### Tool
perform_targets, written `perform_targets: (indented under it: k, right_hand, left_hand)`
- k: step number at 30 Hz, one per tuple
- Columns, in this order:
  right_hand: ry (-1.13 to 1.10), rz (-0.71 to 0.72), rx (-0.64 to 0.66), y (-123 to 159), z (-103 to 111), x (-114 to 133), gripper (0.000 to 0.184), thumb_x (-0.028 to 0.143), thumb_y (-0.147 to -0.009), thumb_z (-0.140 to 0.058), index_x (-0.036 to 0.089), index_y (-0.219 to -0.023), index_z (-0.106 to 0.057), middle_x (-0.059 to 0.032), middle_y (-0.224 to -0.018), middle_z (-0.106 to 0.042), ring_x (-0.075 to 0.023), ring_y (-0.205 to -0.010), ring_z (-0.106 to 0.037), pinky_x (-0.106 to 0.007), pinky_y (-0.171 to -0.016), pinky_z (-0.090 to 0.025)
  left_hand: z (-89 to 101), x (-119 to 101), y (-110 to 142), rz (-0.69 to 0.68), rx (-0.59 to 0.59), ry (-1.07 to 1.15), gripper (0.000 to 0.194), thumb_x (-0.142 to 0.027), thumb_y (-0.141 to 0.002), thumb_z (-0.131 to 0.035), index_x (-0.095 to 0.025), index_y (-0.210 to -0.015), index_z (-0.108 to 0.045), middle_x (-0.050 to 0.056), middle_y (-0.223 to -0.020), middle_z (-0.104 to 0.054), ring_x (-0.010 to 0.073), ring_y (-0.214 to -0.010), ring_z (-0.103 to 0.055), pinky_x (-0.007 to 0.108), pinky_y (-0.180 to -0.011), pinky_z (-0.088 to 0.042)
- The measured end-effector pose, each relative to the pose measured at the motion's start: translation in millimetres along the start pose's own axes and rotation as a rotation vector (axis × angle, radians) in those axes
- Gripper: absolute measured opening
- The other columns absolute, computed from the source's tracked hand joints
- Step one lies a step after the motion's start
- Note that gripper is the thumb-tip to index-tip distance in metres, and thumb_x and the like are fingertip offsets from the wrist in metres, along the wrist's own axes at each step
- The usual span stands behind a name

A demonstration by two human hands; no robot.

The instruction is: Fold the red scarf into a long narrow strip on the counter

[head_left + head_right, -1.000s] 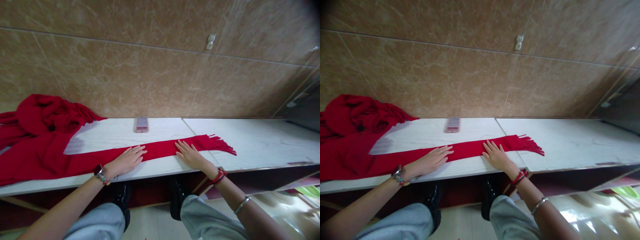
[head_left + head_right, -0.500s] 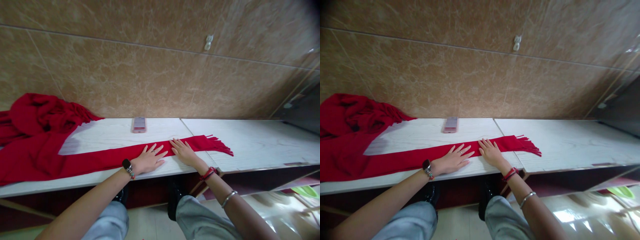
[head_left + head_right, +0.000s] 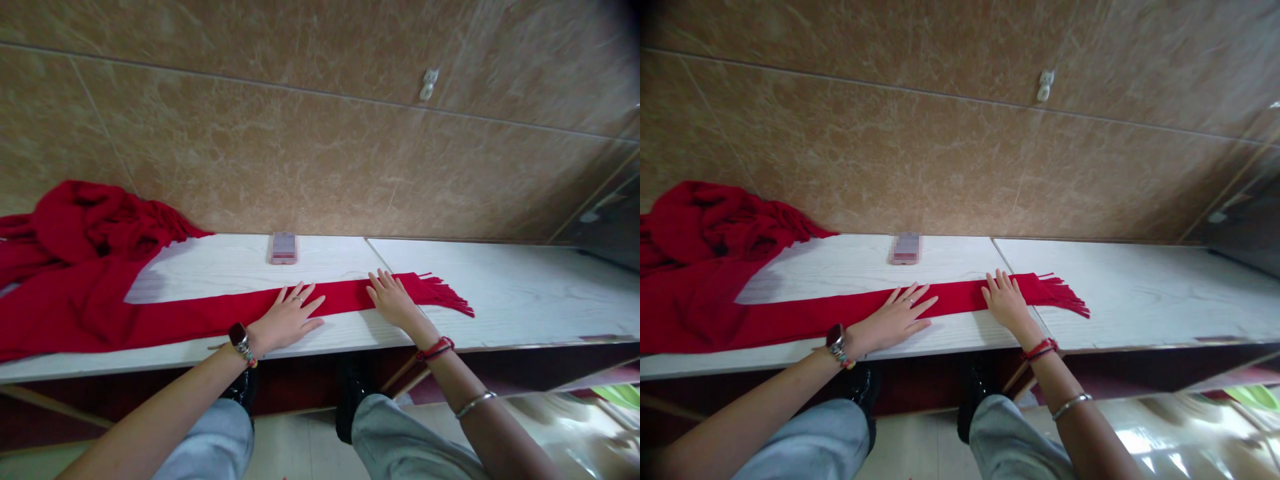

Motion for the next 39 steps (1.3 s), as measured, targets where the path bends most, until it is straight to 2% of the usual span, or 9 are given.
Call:
perform_targets:
  k: [2,6,12,15,18,23,30,35,39]
  right_hand:
    - [0.035,-0.003,0.019,0.0,0.6,-4.0,0.045,0.03,-0.093,-0.025,0.01,-0.129,-0.042,-0.0193,-0.136,-0.039,-0.0302,-0.127,-0.032,-0.049,-0.097,-0.033]
    - [0.097,0.119,0.116,5.0,-5.8,-8.2,0.039,0.022,-0.092,-0.026,0.016,-0.121,-0.052,-0.0154,-0.136,-0.04,-0.0306,-0.128,-0.03,-0.056,-0.094,-0.032]
    - [0.04,0.049,0.071,3.4,-0.9,-9.9,0.043,0.026,-0.092,-0.025,0.009,-0.127,-0.045,-0.0214,-0.135,-0.04,-0.0311,-0.127,-0.031,-0.057,-0.095,-0.031]
    - [-0.08,0.01,-0.025,-3.9,21.6,12.4,0.05,0.03,-0.092,-0.024,0.003,-0.132,-0.037,-0.0227,-0.138,-0.033,-0.0306,-0.13,-0.027,-0.053,-0.1,-0.029]
    - [-0.23,0.148,-0.065,-9.0,42.3,56.2,0.052,0.033,-0.092,-0.023,0.003,-0.134,-0.033,-0.0193,-0.142,-0.029,-0.0275,-0.132,-0.021,-0.048,-0.103,-0.025]
    - [-0.314,0.283,0.046,-7.3,34.3,104.6,0.049,0.03,-0.092,-0.026,0.007,-0.134,-0.036,-0.0156,-0.141,-0.032,-0.0246,-0.131,-0.025,-0.047,-0.104,-0.025]
    - [-0.304,0.282,0.112,-6.5,21.4,104.0,0.051,0.029,-0.091,-0.027,0.006,-0.136,-0.032,-0.014,-0.142,-0.03,-0.0241,-0.132,-0.024,-0.045,-0.105,-0.023]
    - [-0.281,0.288,0.118,-6.2,19.8,102.9,0.051,0.03,-0.091,-0.026,0.007,-0.137,-0.03,-0.0142,-0.143,-0.029,-0.023,-0.132,-0.023,-0.044,-0.104,-0.024]
    - [-0.251,0.26,0.125,-9.1,22.7,105.3,0.051,0.029,-0.09,-0.027,0.006,-0.136,-0.032,-0.0165,-0.142,-0.03,-0.0245,-0.131,-0.025,-0.047,-0.103,-0.026]
  left_hand:
    - [-0.1,-1.5,-8.6,0.0,-0.032,-0.01,0.056,-0.053,-0.091,-0.023,-0.025,-0.14,-0.023,0.007,-0.149,-0.011,0.0258,-0.136,-0.005,0.048,-0.107,-0.008]
    - [-9.1,2.4,-21.4,-0.004,0.063,0.025,0.064,-0.059,-0.088,-0.026,-0.023,-0.141,-0.02,0.007,-0.149,-0.011,0.0291,-0.135,-0.005,0.053,-0.105,-0.007]
    - [-10.7,3.1,-19.0,-0.014,0.026,0.038,0.062,-0.057,-0.088,-0.028,-0.023,-0.14,-0.022,0.008,-0.148,-0.014,0.0284,-0.135,-0.008,0.053,-0.105,-0.008]
    - [-8.1,1.3,-16.2,-0.025,-0.027,0.039,0.062,-0.056,-0.089,-0.027,-0.021,-0.14,-0.023,0.009,-0.148,-0.016,0.0257,-0.136,-0.009,0.05,-0.106,-0.009]
    - [-4.6,8.9,-13.3,0.013,-0.068,0.041,0.064,-0.056,-0.089,-0.025,-0.018,-0.141,-0.021,0.009,-0.148,-0.015,0.0242,-0.136,-0.008,0.047,-0.107,-0.01]
    - [-8.5,38.0,1.4,0.083,-0.042,0.007,0.063,-0.055,-0.089,-0.029,-0.019,-0.14,-0.023,0.01,-0.148,-0.015,0.0263,-0.136,-0.009,0.047,-0.106,-0.013]
    - [-9.4,55.2,31.1,-0.058,0.011,-0.01,0.053,-0.049,-0.093,-0.023,-0.025,-0.14,-0.021,0.005,-0.148,-0.016,0.0192,-0.136,-0.009,0.041,-0.107,-0.009]
    - [-8.6,69.5,46.2,-0.05,0.08,0.015,0.054,-0.049,-0.093,-0.023,-0.025,-0.141,-0.019,0.006,-0.148,-0.013,0.0193,-0.136,-0.008,0.04,-0.108,-0.009]
    - [-7.2,77.1,58.1,-0.008,0.053,0.006,0.049,-0.044,-0.094,-0.022,-0.028,-0.14,-0.02,0.005,-0.149,-0.014,0.0195,-0.136,-0.007,0.043,-0.108,-0.009]
Point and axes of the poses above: each hand's wrist, its own y-axis away from the middle knuckle, its own z-axis out of the back of the hand, x = y × z, the point moved 5 cm from there along -y, towards the middle knuckle
